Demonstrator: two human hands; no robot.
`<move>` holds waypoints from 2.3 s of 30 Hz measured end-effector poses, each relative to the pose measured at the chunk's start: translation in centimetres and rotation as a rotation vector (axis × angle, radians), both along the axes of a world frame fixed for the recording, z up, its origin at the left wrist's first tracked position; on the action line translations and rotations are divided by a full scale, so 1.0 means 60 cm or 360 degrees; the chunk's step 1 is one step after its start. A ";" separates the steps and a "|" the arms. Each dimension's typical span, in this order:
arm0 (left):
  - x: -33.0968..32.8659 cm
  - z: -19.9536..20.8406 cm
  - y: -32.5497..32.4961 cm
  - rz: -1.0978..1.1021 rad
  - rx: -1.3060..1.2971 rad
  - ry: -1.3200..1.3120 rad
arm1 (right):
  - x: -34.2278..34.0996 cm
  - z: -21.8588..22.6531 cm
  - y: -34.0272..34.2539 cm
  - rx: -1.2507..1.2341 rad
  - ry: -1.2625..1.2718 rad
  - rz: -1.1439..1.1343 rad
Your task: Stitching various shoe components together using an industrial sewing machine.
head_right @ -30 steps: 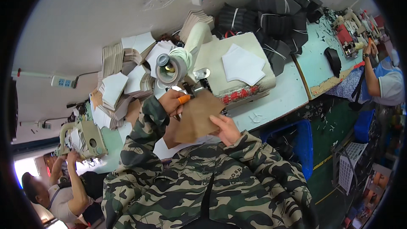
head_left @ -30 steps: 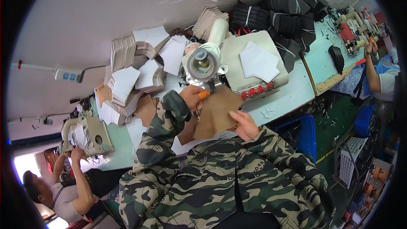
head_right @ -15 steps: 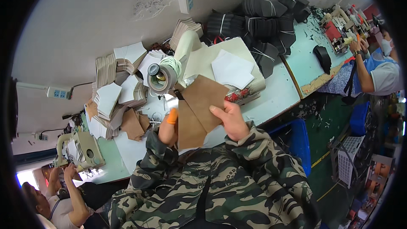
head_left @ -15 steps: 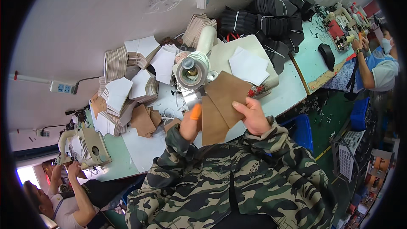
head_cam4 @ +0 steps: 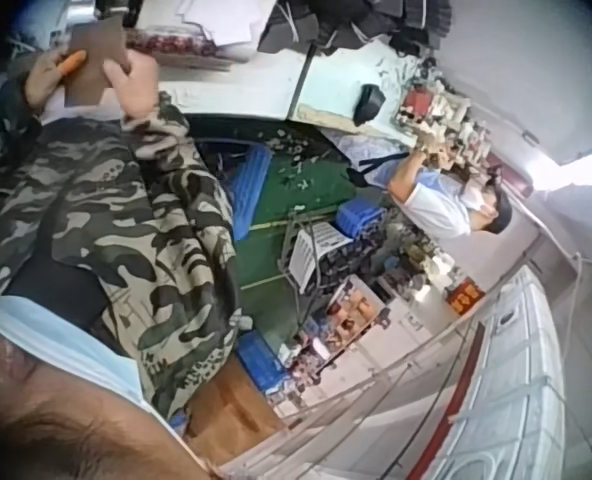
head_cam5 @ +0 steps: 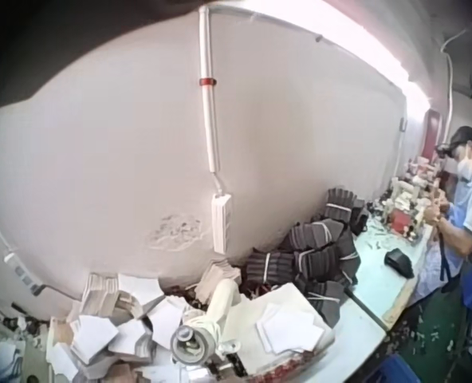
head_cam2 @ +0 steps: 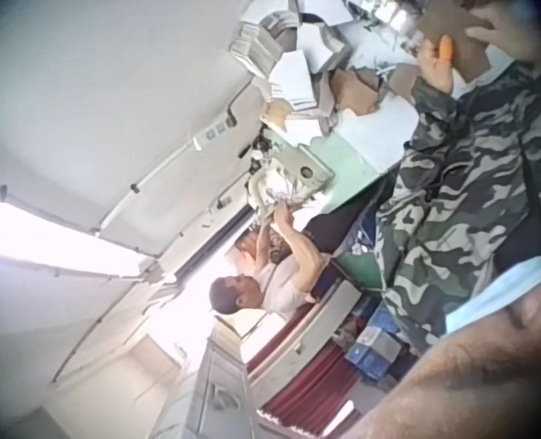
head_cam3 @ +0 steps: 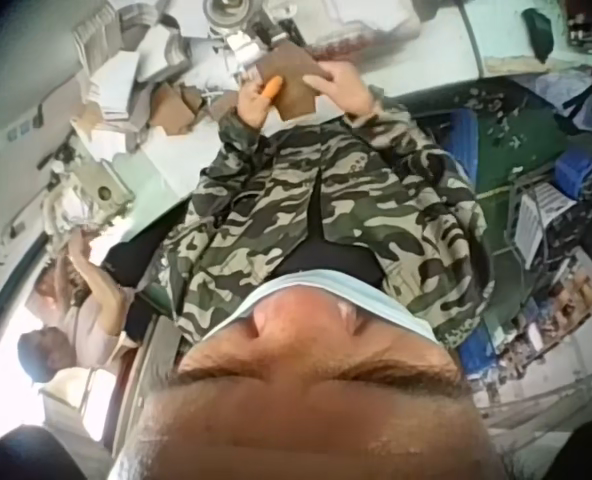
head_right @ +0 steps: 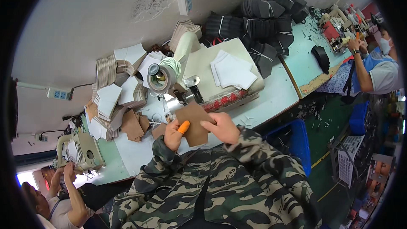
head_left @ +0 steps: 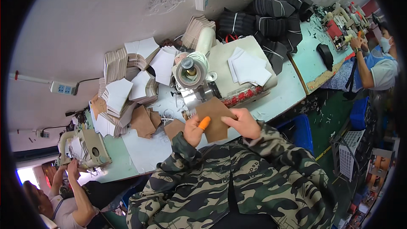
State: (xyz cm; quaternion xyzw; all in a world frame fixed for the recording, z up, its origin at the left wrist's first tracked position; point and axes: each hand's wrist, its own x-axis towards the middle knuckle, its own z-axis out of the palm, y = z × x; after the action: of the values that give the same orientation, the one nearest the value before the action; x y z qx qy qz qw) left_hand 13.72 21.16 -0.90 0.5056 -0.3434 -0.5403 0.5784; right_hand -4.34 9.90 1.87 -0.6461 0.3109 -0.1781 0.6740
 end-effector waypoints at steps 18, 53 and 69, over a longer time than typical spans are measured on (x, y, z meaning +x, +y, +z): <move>0.137 0.048 -0.116 -0.0549 0.0366 -0.1690 | 0.046 -0.027 0.027 0.1454 -0.0141 -0.0187; 0.122 0.020 0.013 -0.0339 0.0611 -0.0008 | 0.063 -0.047 0.070 0.0809 -0.0226 0.0040; 0.154 0.026 -0.095 -0.0596 0.0525 -0.1063 | 0.040 -0.027 0.034 0.1220 -0.0071 -0.0138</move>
State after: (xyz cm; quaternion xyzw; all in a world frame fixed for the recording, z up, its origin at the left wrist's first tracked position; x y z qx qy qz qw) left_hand 22.98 15.48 0.69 0.6678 -0.5070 -0.4901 0.2381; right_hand -1.93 11.94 0.27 -0.3296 0.3672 -0.0912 0.8650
